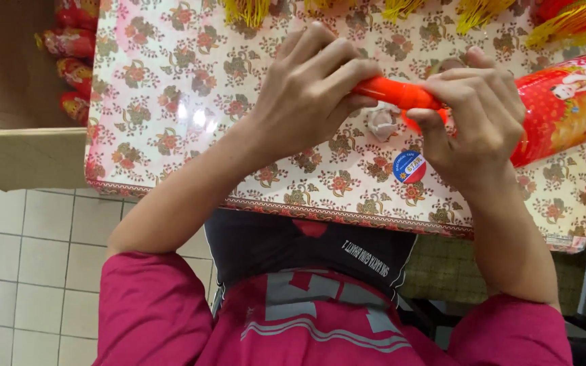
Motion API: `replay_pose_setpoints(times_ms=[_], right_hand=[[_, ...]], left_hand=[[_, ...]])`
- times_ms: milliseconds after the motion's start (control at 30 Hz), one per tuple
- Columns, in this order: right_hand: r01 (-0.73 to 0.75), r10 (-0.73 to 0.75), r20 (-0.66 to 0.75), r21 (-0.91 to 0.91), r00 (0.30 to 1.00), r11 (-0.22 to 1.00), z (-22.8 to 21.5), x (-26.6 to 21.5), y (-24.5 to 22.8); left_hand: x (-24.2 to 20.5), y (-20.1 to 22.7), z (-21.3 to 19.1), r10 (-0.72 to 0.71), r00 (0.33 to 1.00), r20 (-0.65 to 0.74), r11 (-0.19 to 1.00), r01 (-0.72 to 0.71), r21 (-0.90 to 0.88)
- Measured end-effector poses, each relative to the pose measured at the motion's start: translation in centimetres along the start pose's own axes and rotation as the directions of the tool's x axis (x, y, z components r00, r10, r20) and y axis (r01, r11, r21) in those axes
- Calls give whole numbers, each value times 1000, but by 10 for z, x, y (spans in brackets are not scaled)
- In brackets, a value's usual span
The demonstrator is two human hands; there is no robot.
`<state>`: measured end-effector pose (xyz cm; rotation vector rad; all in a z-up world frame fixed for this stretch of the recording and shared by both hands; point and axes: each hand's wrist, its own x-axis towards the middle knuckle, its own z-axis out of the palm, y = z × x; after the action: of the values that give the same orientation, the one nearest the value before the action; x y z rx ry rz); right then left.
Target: Assembling decorative plastic lanterns by attaching handles and base pieces to the main bodies.
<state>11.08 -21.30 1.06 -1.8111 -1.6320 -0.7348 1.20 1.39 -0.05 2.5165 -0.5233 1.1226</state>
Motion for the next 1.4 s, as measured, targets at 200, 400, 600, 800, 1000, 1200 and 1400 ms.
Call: replay_pose_setpoints(times_ms=[200, 400, 600, 800, 1000, 1200, 1400], right_hand=[[-89, 88, 17, 28, 996, 996, 2, 1, -3], [-26, 27, 36, -39, 999, 999, 3, 4, -3], [-95, 109, 101, -131, 989, 987, 9, 1, -8], [-164, 168, 122, -42, 978, 986, 1, 4, -10], [-50, 160, 433, -253, 887, 966, -72, 3, 22], [-329, 480, 699, -352, 530, 876, -113, -32, 77], [-271, 552, 600, -497, 580, 824, -110, -45, 91]], left_hand=[[2, 9, -5, 10, 1000, -12, 999, -9, 51], [-2, 6, -3, -89, 960, 265, 996, 91, 3], [3, 14, -5, -12, 1000, 17, 999, 11, 40], [6, 19, -12, 62, 997, -46, 992, -57, 110], [-10, 1, 8, -179, 975, 134, 984, 176, 30], [2, -2, -9, -433, 784, 444, 790, 567, -232], [6, -2, -13, -366, 735, 570, 430, 677, -597]])
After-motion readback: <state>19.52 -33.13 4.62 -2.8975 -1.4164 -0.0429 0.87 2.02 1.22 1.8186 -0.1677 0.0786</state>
